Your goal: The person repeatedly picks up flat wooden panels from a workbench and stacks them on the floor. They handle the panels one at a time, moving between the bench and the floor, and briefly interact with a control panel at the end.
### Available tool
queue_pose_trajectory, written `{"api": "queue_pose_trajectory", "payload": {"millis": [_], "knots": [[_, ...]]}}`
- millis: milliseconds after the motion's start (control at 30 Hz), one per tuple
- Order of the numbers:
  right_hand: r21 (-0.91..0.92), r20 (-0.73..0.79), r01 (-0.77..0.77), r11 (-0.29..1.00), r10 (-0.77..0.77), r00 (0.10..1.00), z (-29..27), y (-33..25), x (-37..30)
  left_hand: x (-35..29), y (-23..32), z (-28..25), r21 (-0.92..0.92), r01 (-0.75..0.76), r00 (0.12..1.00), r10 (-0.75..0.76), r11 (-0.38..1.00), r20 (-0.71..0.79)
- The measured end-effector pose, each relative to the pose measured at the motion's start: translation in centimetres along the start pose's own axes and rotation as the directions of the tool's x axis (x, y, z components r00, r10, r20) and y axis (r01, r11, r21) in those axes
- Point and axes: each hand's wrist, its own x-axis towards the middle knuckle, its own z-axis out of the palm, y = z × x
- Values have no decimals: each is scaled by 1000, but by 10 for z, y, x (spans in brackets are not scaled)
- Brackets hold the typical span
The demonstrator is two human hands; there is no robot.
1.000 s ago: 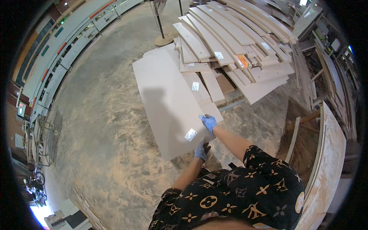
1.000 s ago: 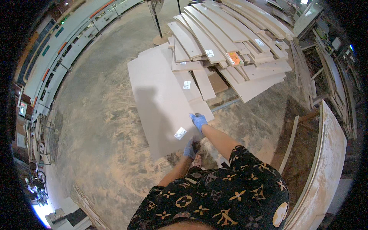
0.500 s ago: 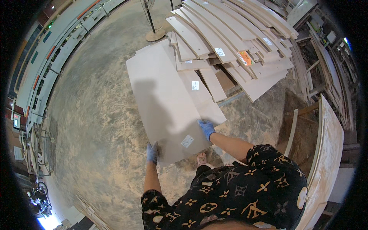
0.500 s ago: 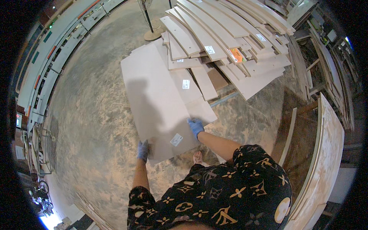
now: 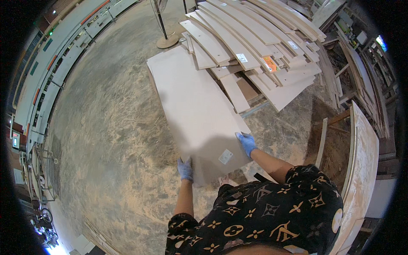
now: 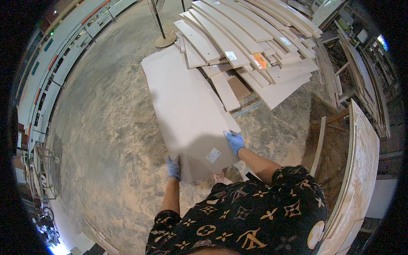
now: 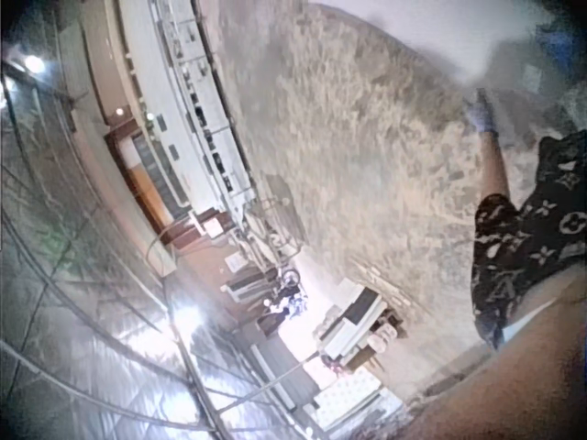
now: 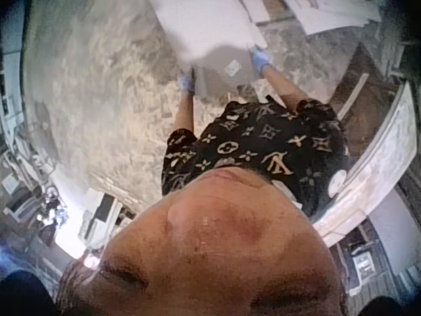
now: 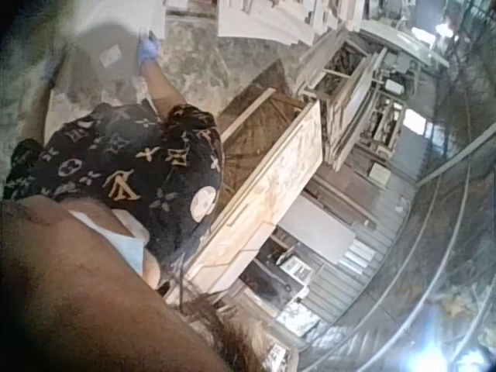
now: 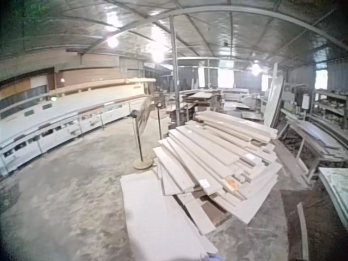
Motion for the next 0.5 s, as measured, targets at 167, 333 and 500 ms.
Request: {"api": "queue_pose_trajectory", "payload": {"millis": [167,333,500], "knots": [[-410,124,255,876,-224,967,16,-61,42,76,20,18,715,-91,996,55,693,73],[-787,105,337,517,-426,898,-39,-60,-5,66,55,43,569,-442,843,537,693,1],[-729,-71,40,683,-133,988,-162,-9,-87,-9,58,141,177,-559,787,451,810,420]]}}
